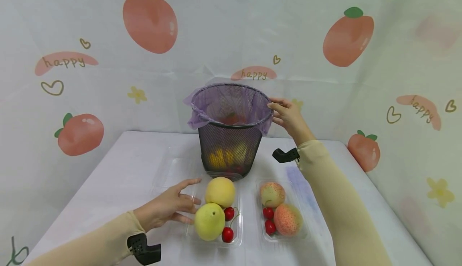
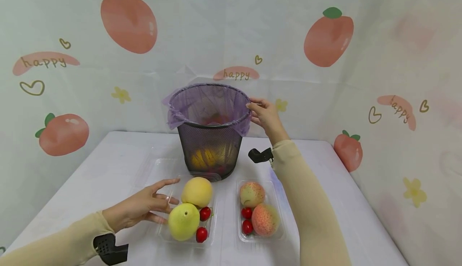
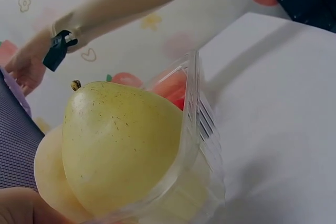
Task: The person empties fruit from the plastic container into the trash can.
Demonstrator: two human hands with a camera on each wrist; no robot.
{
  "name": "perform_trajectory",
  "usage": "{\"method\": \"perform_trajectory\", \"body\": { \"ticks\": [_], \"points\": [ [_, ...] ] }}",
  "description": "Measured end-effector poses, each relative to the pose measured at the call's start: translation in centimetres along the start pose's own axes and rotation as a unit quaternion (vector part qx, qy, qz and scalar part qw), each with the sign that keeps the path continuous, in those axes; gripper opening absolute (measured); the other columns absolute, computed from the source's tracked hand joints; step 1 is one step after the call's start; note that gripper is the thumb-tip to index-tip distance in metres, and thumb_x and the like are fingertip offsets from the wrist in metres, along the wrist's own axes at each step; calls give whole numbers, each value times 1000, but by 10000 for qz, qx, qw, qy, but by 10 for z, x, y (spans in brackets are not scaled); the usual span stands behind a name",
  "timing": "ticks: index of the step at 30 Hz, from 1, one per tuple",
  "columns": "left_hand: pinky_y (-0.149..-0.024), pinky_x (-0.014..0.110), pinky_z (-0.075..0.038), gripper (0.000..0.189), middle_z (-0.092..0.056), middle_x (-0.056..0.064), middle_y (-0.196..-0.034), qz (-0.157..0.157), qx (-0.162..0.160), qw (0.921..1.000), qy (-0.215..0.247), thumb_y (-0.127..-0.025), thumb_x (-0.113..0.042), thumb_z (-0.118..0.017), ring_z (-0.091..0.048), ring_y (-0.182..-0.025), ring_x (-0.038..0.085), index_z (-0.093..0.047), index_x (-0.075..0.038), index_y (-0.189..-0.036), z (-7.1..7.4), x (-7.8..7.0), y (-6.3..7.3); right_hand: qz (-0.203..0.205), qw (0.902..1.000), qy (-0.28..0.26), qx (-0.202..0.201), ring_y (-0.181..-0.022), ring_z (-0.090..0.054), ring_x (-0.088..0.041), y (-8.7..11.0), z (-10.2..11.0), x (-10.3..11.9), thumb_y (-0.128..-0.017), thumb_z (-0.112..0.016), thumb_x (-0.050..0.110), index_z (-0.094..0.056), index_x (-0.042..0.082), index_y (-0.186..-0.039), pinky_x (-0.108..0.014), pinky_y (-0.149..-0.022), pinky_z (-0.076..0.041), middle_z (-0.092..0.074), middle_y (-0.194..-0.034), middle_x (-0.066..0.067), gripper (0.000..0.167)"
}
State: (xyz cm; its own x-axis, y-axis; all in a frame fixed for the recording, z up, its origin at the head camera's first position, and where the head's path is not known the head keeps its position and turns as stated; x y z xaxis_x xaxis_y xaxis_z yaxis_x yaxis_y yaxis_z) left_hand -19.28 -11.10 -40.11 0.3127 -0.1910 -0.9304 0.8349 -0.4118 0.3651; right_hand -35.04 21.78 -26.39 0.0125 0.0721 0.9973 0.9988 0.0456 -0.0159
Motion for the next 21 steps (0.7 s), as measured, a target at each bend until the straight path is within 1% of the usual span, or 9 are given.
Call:
{"method": "perform_trajectory", "body": {
  "ticks": [7, 16, 21],
  "points": [
    [-69, 40, -61, 84, -52, 30, -130, -27, -41, 10000, -72, -83, 2, -63, -68, -90, 22, -22, -15, -154, 12, -6, 7, -2, 10000, -67, -9, -77, -65, -11, 0, 0, 0, -95, -57, 10, -49, 1, -134, -17, -72, -56, -55, -103, 1, 41],
    [-74, 41, -61, 81, -50, 33, -132, -88, 36, 9999, -63, -87, -1, -60, -68, -92, 22, -16, -13, -155, 31, -12, 17, -7, 10000, 67, -21, -76, -64, -8, 0, -1, 1, -96, -56, 11, -44, -1, -140, -16, -72, -56, -55, -105, 2, 48],
    [-75, 42, -60, 80, -54, 29, -129, -97, 27, 9999, -107, -89, -5, -60, -68, -91, 22, -15, -11, -155, 38, -16, 21, -46, 10000, -16, -58, -75, -65, -9, -1, -1, 1, -95, -56, 10, -44, 0, -141, -16, -71, -56, -56, -103, 2, 48]
  ]
}}
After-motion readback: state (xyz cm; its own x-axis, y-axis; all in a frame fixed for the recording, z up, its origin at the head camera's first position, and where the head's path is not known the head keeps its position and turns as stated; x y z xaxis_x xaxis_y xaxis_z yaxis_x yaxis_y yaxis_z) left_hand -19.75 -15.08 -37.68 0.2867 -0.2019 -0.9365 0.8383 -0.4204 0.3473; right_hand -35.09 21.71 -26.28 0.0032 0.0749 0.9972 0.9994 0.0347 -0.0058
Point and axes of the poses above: each hand's wrist, its own y-axis away from the middle knuckle, its own z-axis out of the back of the hand, x = y × z, the point moved 3 cm from there along -y, towards the middle knuckle
